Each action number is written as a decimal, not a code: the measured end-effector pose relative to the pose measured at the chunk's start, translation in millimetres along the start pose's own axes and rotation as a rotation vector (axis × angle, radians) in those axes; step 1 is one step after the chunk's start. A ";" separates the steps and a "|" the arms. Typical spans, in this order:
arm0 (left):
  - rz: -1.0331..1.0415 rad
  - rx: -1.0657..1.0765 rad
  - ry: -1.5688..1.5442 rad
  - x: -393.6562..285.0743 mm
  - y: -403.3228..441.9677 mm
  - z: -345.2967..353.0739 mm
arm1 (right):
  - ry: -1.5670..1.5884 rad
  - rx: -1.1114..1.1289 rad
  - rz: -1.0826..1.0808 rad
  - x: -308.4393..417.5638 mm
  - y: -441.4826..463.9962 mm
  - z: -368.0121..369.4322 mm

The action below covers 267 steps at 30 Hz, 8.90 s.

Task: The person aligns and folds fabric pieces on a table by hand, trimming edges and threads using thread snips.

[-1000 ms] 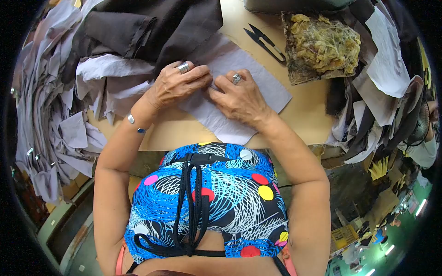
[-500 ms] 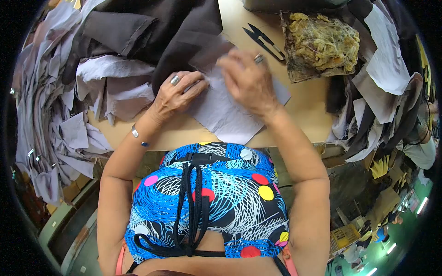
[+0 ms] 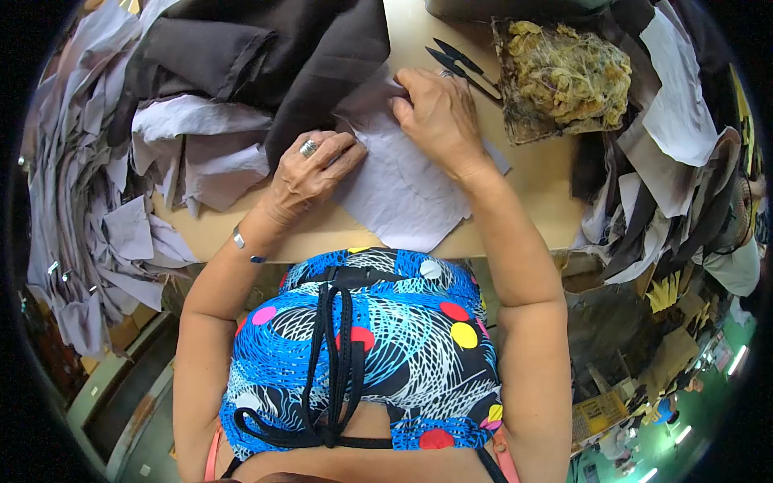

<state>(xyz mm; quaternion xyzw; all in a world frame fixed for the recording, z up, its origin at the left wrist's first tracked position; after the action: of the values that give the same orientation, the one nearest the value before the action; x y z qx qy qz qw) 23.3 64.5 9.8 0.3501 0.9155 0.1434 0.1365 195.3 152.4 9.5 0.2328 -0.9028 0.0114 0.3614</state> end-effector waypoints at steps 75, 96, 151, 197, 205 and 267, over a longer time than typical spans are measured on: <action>0.046 0.080 0.135 -0.5 4.5 -6.9 | 0.048 -0.129 -0.005 -2.3 15.5 17.8; -0.401 -0.155 -0.121 25.4 5.5 -8.4 | -0.019 -0.113 -0.381 27.2 -33.3 42.2; -0.518 0.062 0.185 72.3 34.7 -19.6 | -0.246 0.021 -0.457 39.1 -16.0 43.8; -0.119 0.019 0.378 96.7 41.8 9.2 | -0.200 0.094 -0.383 44.4 1.6 44.4; -0.063 -0.053 0.340 103.8 39.6 9.9 | -0.400 0.080 -0.392 54.6 -3.8 55.7; -0.493 -0.132 -0.150 82.7 13.4 1.0 | -0.443 0.256 -0.602 2.1 -20.2 -1.4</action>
<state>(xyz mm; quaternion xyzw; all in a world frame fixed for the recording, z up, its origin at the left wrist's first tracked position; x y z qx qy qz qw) -27.6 130.4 1.3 0.1165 0.9493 0.1387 0.2571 203.5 133.8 9.0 0.5271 -0.8416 -0.0329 0.1131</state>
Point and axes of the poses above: each hand's wrist, its own y-axis towards the middle knuckle, its own z-axis out of the palm, x = y × z, the point moved 3 cm from there along y, towards the middle knuckle, and after that the axes turned 1 degree about -z, right-handed, at the moved point
